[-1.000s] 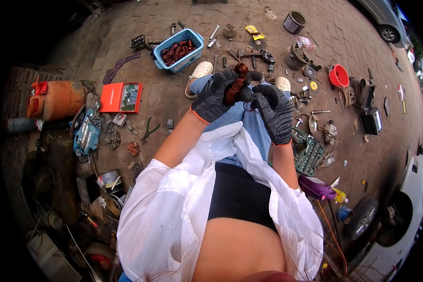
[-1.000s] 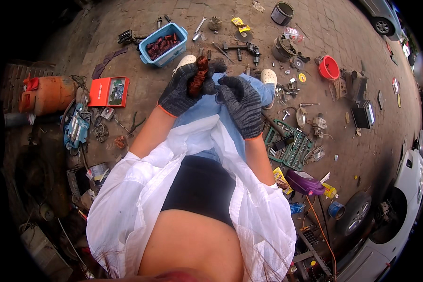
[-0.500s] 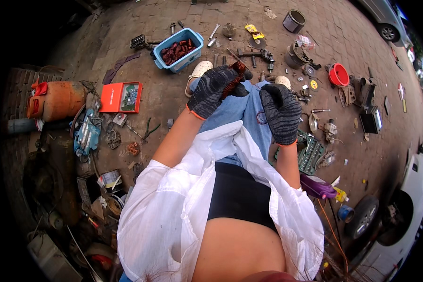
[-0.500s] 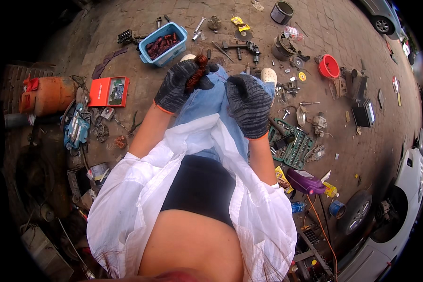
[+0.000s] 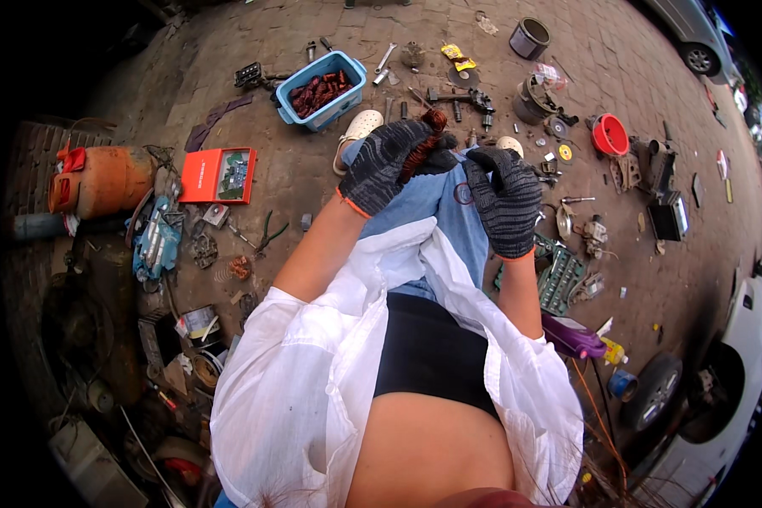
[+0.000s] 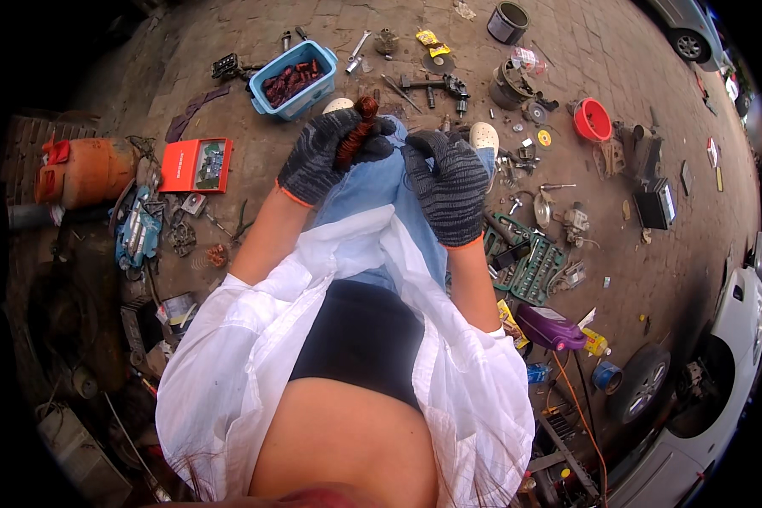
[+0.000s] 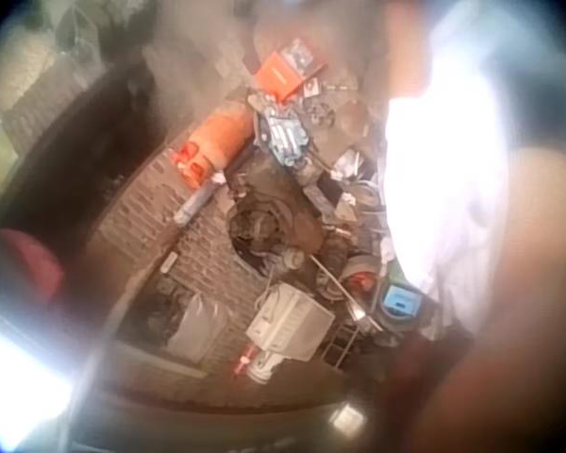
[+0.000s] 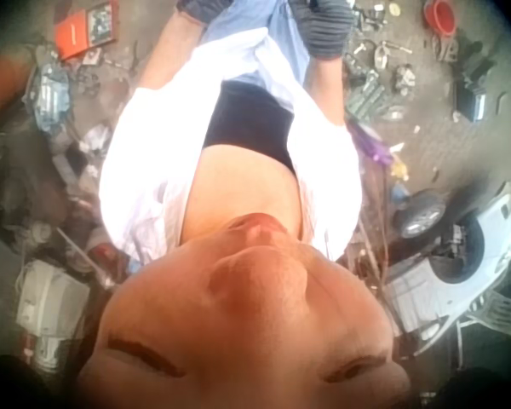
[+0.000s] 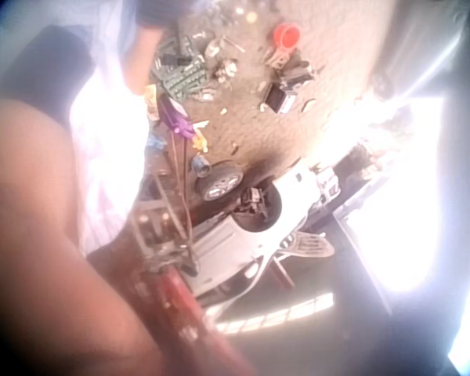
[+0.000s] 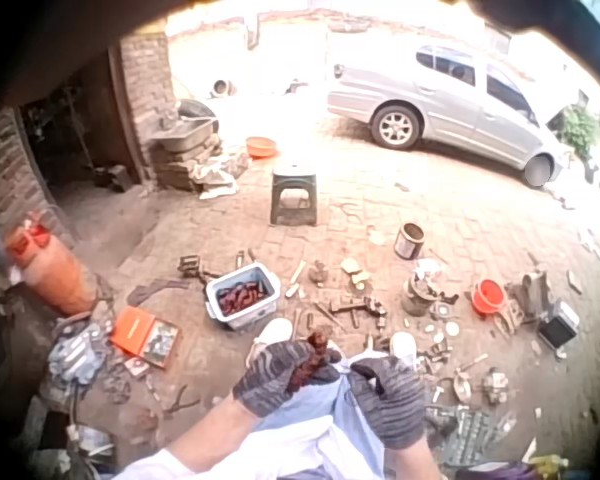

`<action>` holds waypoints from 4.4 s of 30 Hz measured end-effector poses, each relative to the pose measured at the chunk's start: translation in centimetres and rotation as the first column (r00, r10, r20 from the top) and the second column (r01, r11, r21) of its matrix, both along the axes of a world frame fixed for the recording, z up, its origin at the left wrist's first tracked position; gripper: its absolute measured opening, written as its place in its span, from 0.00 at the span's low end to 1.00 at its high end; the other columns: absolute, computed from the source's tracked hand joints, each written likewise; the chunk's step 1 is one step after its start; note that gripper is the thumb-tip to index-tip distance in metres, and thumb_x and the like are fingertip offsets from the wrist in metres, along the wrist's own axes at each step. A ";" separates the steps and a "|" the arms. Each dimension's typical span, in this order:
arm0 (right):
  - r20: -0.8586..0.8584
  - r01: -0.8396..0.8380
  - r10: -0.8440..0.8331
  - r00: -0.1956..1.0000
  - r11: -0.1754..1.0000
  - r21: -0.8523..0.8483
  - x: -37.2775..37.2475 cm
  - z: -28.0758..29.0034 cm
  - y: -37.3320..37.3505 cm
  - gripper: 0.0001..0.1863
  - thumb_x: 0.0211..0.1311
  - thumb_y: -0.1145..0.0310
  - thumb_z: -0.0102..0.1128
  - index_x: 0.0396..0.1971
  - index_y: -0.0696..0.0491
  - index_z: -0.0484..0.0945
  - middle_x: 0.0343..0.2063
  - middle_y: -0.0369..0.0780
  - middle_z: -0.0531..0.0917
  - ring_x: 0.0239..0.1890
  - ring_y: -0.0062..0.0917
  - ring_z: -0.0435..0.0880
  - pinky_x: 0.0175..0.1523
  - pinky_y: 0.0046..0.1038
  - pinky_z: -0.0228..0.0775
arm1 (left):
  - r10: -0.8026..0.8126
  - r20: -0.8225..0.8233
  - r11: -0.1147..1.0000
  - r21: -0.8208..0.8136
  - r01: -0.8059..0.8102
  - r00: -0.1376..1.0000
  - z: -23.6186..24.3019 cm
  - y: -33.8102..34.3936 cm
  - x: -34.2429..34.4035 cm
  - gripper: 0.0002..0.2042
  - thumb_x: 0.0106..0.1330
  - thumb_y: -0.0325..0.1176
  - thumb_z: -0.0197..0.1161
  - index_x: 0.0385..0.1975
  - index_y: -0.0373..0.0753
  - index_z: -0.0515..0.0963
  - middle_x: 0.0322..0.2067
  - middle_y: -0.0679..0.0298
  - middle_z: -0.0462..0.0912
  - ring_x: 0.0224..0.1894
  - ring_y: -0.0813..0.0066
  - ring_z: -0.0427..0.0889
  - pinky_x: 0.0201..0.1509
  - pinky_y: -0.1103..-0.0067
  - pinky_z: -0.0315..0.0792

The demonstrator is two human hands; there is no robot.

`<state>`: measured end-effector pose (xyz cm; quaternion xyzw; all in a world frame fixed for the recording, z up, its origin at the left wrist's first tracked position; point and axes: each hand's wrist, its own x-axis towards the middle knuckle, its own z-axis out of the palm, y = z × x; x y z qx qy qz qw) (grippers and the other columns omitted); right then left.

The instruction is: The person sits on the floor and winds a copper wire around a cylindrical core held in the left hand. The right hand repeatedly wraps the wire around the core to form a coil.

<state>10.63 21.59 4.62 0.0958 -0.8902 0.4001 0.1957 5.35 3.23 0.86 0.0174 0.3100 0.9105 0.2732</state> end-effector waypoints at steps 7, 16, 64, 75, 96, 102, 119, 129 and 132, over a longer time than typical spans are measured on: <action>0.027 0.060 -0.056 0.998 0.984 -0.170 0.2 -0.9 0.0 0.06 0.50 0.73 0.60 0.30 0.55 0.77 0.27 0.42 0.80 0.29 0.32 0.78 0.37 0.28 0.69 | 0.007 -0.243 0.979 -0.198 -0.057 0.970 0.5 -0.2 0.6 0.20 0.60 0.42 0.58 0.42 0.30 0.73 0.42 0.52 0.77 0.33 0.66 0.82 0.40 0.74 0.77; 0.124 0.104 -0.063 0.990 0.929 -0.355 0.5 -0.8 -0.3 0.06 0.51 0.75 0.61 0.30 0.58 0.77 0.26 0.41 0.79 0.29 0.25 0.79 0.38 0.24 0.70 | -0.130 -0.439 0.769 -0.610 -0.189 0.889 -1.7 0.2 1.0 0.13 0.56 0.25 0.59 0.43 0.40 0.76 0.39 0.56 0.79 0.38 0.63 0.81 0.39 0.75 0.75; 0.455 0.149 0.403 0.794 0.597 -0.788 1.1 1.9 0.5 0.10 0.60 0.67 0.52 0.37 0.57 0.75 0.20 0.33 0.75 0.16 0.11 0.66 0.21 0.13 0.57 | -0.068 -0.559 0.888 -0.412 -0.205 0.826 1.1 0.1 1.1 0.20 0.53 0.34 0.67 0.44 0.31 0.73 0.32 0.61 0.80 0.34 0.78 0.79 0.38 0.80 0.75; 0.454 0.139 0.355 0.817 0.643 -0.753 1.0 1.9 0.5 0.10 0.60 0.67 0.52 0.37 0.58 0.75 0.20 0.34 0.77 0.14 0.10 0.65 0.19 0.13 0.55 | -0.028 -0.589 0.883 -0.394 -0.256 0.808 0.6 0.4 1.0 0.26 0.54 0.43 0.66 0.45 0.29 0.72 0.32 0.60 0.79 0.31 0.76 0.77 0.35 0.81 0.72; 0.022 -0.069 0.078 0.997 0.961 -0.269 1.5 1.9 -0.5 0.13 0.49 0.75 0.63 0.36 0.57 0.76 0.28 0.39 0.79 0.28 0.21 0.79 0.36 0.21 0.71 | -0.056 -0.575 0.873 -0.425 -0.239 0.816 0.7 0.2 1.0 0.27 0.56 0.45 0.64 0.46 0.27 0.71 0.33 0.59 0.77 0.27 0.75 0.75 0.31 0.80 0.71; 0.034 -0.036 0.045 0.998 0.971 -0.236 1.4 1.7 -0.5 0.13 0.48 0.76 0.63 0.36 0.56 0.76 0.28 0.39 0.78 0.28 0.23 0.79 0.36 0.23 0.71 | -0.060 -0.586 0.841 -0.466 -0.275 0.808 0.5 0.2 0.9 0.26 0.56 0.45 0.65 0.45 0.29 0.72 0.35 0.60 0.78 0.32 0.76 0.76 0.37 0.80 0.74; 0.333 0.111 0.158 0.930 0.741 -0.662 0.6 0.7 -0.1 0.09 0.52 0.76 0.61 0.35 0.58 0.75 0.31 0.38 0.79 0.34 0.20 0.78 0.42 0.22 0.71 | -0.067 -0.512 0.921 -0.361 -0.144 0.856 1.6 0.5 1.3 0.27 0.56 0.46 0.64 0.46 0.26 0.71 0.39 0.56 0.78 0.28 0.75 0.77 0.31 0.80 0.72; 0.385 0.102 0.255 0.887 0.705 -0.702 0.7 0.6 0.0 0.08 0.56 0.74 0.57 0.35 0.59 0.76 0.30 0.37 0.79 0.31 0.20 0.76 0.40 0.20 0.69 | 0.001 -0.448 0.927 -0.334 -0.168 0.894 1.6 0.6 1.5 0.27 0.56 0.45 0.65 0.47 0.29 0.71 0.36 0.59 0.76 0.29 0.73 0.77 0.32 0.78 0.74; 0.325 0.120 0.330 0.886 0.515 -0.849 0.4 0.2 -0.1 0.09 0.55 0.73 0.57 0.36 0.59 0.76 0.30 0.36 0.78 0.32 0.19 0.75 0.41 0.20 0.67 | 0.040 -0.412 0.920 -0.341 -0.195 0.911 1.7 0.7 2.1 0.26 0.56 0.44 0.64 0.48 0.29 0.70 0.34 0.61 0.76 0.29 0.74 0.77 0.32 0.79 0.74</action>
